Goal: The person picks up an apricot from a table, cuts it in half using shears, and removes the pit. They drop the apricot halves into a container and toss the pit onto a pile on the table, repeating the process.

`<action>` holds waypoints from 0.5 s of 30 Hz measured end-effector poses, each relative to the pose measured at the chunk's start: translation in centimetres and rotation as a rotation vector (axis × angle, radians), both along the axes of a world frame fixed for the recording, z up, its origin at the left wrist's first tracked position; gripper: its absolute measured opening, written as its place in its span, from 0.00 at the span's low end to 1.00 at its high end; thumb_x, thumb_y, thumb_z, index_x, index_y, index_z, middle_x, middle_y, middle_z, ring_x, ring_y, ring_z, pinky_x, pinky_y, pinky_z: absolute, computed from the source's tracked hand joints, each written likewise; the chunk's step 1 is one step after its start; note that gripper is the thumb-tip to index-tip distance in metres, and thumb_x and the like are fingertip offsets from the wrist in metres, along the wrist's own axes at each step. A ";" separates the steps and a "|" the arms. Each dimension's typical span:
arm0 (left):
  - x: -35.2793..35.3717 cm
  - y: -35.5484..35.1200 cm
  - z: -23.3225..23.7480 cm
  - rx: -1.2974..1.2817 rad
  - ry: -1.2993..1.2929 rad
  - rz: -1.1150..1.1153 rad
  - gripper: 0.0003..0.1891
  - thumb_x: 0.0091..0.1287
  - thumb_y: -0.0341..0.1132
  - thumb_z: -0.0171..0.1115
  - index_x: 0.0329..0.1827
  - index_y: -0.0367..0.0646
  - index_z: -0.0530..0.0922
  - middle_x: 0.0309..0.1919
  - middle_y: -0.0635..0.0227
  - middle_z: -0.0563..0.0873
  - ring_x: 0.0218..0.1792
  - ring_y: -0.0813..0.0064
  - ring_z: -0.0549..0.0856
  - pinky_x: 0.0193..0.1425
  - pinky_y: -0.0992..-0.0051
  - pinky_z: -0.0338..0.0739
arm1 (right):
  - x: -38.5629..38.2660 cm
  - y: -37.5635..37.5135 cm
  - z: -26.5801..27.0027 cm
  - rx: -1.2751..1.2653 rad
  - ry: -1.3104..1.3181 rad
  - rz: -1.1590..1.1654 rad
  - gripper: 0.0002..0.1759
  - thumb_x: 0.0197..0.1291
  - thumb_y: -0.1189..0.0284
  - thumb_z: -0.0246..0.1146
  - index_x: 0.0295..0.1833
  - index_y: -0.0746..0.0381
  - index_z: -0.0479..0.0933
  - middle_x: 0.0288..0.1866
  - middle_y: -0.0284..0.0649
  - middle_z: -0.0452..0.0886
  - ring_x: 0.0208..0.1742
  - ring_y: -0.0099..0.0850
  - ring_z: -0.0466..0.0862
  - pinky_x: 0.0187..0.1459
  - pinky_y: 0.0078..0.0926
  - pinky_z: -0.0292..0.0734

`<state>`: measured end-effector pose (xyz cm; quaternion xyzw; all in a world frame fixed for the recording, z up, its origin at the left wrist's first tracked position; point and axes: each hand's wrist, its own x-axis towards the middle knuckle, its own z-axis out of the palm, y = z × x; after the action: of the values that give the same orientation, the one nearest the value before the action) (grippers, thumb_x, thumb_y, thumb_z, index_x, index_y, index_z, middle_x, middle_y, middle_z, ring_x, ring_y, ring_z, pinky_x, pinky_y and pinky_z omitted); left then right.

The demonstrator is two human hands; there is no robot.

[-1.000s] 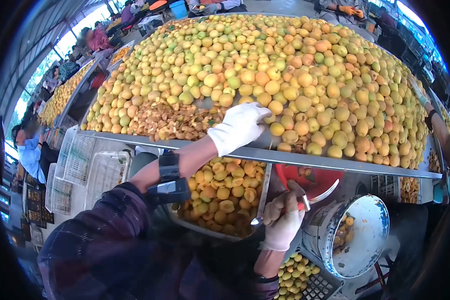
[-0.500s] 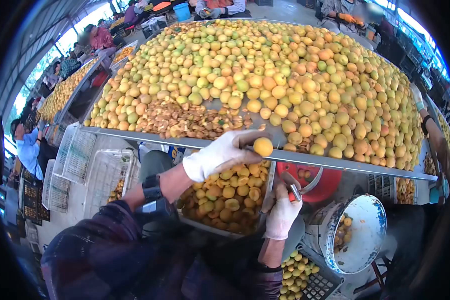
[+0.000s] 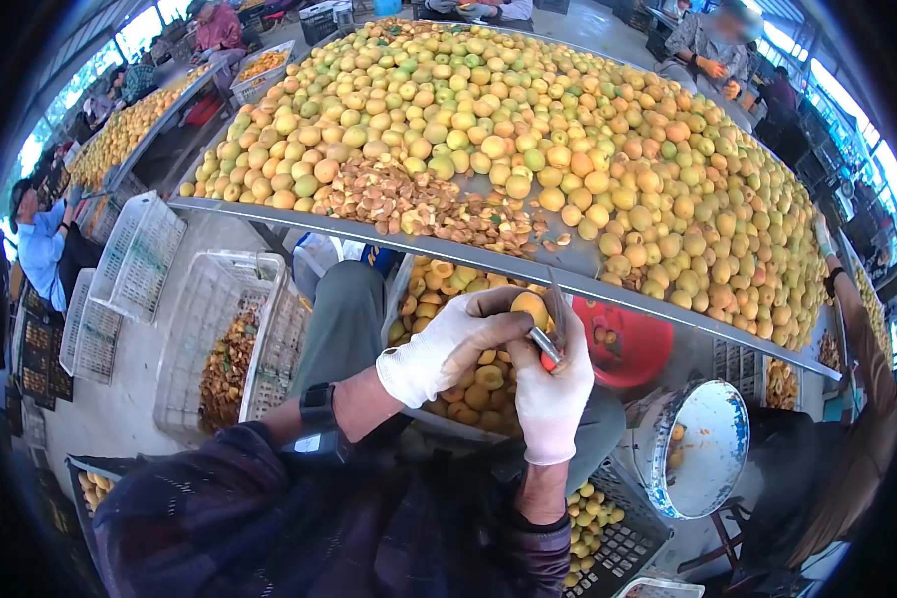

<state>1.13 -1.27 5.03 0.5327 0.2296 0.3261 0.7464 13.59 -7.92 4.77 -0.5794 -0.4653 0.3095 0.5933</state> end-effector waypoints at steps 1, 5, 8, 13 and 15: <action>-0.3 -0.3 -0.3 -0.137 -0.141 -0.027 0.23 0.69 0.38 0.59 0.64 0.35 0.70 0.54 0.68 0.80 0.54 0.81 0.77 0.60 0.78 0.70 | -0.3 -0.2 0.3 0.024 0.090 -0.014 0.34 0.54 0.82 0.66 0.67 0.69 0.65 0.60 0.42 0.76 0.57 0.28 0.78 0.57 0.25 0.74; -1.7 -0.7 0.3 -0.192 -0.253 -0.119 0.26 0.70 0.39 0.58 0.67 0.36 0.67 0.54 0.70 0.79 0.54 0.84 0.75 0.58 0.81 0.69 | -0.1 -1.1 0.5 0.041 0.203 0.079 0.31 0.54 0.82 0.66 0.65 0.68 0.68 0.58 0.39 0.77 0.56 0.26 0.78 0.57 0.24 0.74; -1.1 -1.3 0.7 -0.096 -0.278 -0.140 0.28 0.70 0.41 0.56 0.68 0.34 0.64 0.52 0.68 0.79 0.53 0.84 0.75 0.59 0.78 0.69 | -0.5 -1.3 0.7 0.062 0.066 0.014 0.29 0.53 0.81 0.67 0.63 0.67 0.70 0.54 0.37 0.79 0.53 0.24 0.79 0.55 0.23 0.74; 0.6 -1.8 -2.3 -0.292 -0.394 0.000 0.25 0.71 0.38 0.56 0.67 0.36 0.66 0.54 0.62 0.79 0.57 0.74 0.78 0.63 0.74 0.72 | -2.2 -1.2 0.2 0.051 -0.120 -0.227 0.29 0.52 0.80 0.67 0.62 0.65 0.71 0.44 0.37 0.80 0.42 0.24 0.81 0.45 0.21 0.76; 0.5 -1.9 -2.3 -0.479 -0.536 0.010 0.23 0.71 0.40 0.57 0.65 0.38 0.69 0.56 0.64 0.79 0.57 0.72 0.78 0.64 0.70 0.72 | -1.7 -1.7 0.5 0.070 0.276 -0.170 0.32 0.54 0.81 0.65 0.66 0.66 0.65 0.36 0.36 0.79 0.29 0.22 0.80 0.31 0.17 0.75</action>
<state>1.60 -3.14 2.70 0.2369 0.0981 0.3948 0.8823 11.89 -9.65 5.28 -0.5478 -0.3392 0.3184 0.6954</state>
